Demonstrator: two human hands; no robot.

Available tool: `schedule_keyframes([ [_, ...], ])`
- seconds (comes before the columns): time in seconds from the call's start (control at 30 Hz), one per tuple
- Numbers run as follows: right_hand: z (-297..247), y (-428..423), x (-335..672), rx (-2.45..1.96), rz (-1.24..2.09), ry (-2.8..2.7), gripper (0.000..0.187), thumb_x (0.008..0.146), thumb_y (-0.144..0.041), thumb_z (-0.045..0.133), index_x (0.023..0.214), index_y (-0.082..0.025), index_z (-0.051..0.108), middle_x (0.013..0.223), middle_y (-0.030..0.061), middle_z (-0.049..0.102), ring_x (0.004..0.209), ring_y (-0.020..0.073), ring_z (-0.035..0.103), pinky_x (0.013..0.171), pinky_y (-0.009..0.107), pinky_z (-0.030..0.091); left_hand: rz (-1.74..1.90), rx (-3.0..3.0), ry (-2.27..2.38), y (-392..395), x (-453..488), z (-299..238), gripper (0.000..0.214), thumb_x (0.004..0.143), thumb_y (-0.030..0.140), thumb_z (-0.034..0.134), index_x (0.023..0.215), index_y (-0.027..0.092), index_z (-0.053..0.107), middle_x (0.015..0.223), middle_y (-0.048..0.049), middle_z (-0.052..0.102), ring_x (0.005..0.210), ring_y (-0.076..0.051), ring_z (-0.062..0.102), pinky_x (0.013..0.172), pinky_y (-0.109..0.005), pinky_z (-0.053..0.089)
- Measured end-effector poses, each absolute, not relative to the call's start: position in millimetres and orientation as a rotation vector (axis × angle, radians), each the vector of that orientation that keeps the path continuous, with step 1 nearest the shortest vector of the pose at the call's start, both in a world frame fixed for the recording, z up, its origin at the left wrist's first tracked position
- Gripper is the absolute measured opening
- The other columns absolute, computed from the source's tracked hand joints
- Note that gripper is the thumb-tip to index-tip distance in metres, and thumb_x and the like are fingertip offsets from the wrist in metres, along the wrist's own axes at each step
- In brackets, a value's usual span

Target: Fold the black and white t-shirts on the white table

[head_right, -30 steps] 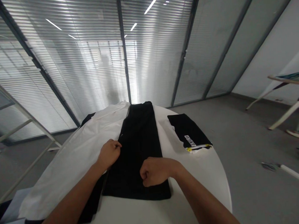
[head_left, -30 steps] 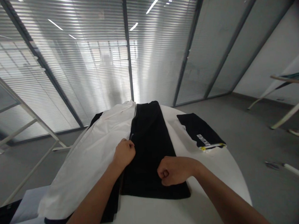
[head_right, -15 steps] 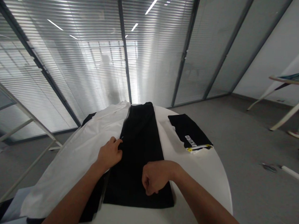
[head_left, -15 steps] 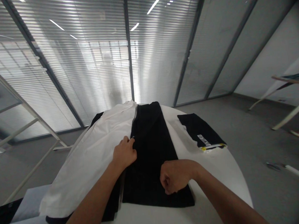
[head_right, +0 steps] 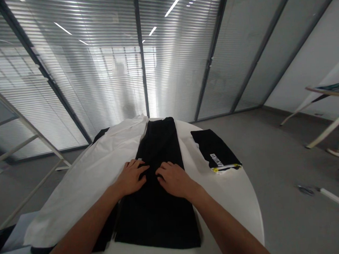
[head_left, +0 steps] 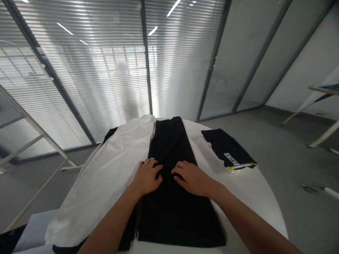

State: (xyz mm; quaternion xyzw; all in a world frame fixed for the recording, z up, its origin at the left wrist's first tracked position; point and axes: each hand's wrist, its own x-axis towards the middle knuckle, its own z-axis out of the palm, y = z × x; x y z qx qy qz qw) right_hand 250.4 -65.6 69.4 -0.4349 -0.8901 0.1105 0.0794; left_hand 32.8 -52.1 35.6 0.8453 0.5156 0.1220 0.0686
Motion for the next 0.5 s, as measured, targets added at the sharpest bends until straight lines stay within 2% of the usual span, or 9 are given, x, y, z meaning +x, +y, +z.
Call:
schedule_keyframes([
  [0.1,65,-62,254,-1.292,0.333,-2.695,0.027,0.095,-0.031,0.046,0.11,-0.019,0.066,0.108,0.0087,0.062,0.101,0.0197,0.057,0.092,0.031,0.04,0.392,2.553,1.528,-51,31,40,0.037,0.082,0.029,0.054,0.116,0.027,0.068,0.116,-0.0084,0.062,0.111,-0.029,0.052,0.097,-0.046,0.036],
  [0.23,68,-65,255,-1.279,0.443,-2.789,0.034,0.097,-0.04,0.041,0.09,-0.019,0.068,0.089,0.0054,0.067,0.086,0.0185,0.061,0.077,0.028,0.041,0.406,2.483,1.466,-49,31,44,0.029,0.085,0.026,0.049,0.099,0.026,0.073,0.093,-0.0035,0.07,0.092,-0.022,0.06,0.092,-0.039,0.04],
  [0.3,69,-66,253,-1.294,0.449,-2.808,0.037,0.098,-0.041,0.039,0.088,-0.02,0.067,0.085,0.0048,0.067,0.082,0.0184,0.061,0.074,0.027,0.04,0.463,2.469,1.47,-48,32,43,0.03,0.086,0.025,0.047,0.104,0.026,0.072,0.098,-0.0031,0.07,0.096,-0.022,0.059,0.092,-0.037,0.04],
  [0.43,66,-64,247,-1.277,0.295,-2.76,0.032,0.097,-0.035,0.041,0.093,-0.018,0.067,0.095,0.0073,0.066,0.092,0.0189,0.058,0.085,0.029,0.04,0.51,2.509,1.526,-49,35,36,0.041,0.09,0.027,0.044,0.128,0.026,0.059,0.125,-0.0045,0.061,0.115,-0.024,0.051,0.096,-0.038,0.038],
  [0.5,62,-62,247,-1.251,0.293,-2.76,0.029,0.097,-0.033,0.043,0.092,-0.017,0.067,0.095,0.0072,0.065,0.092,0.018,0.057,0.087,0.029,0.039,0.459,2.524,1.543,-49,34,33,0.042,0.091,0.027,0.042,0.131,0.026,0.056,0.131,-0.0043,0.058,0.118,-0.025,0.048,0.097,-0.04,0.036],
])
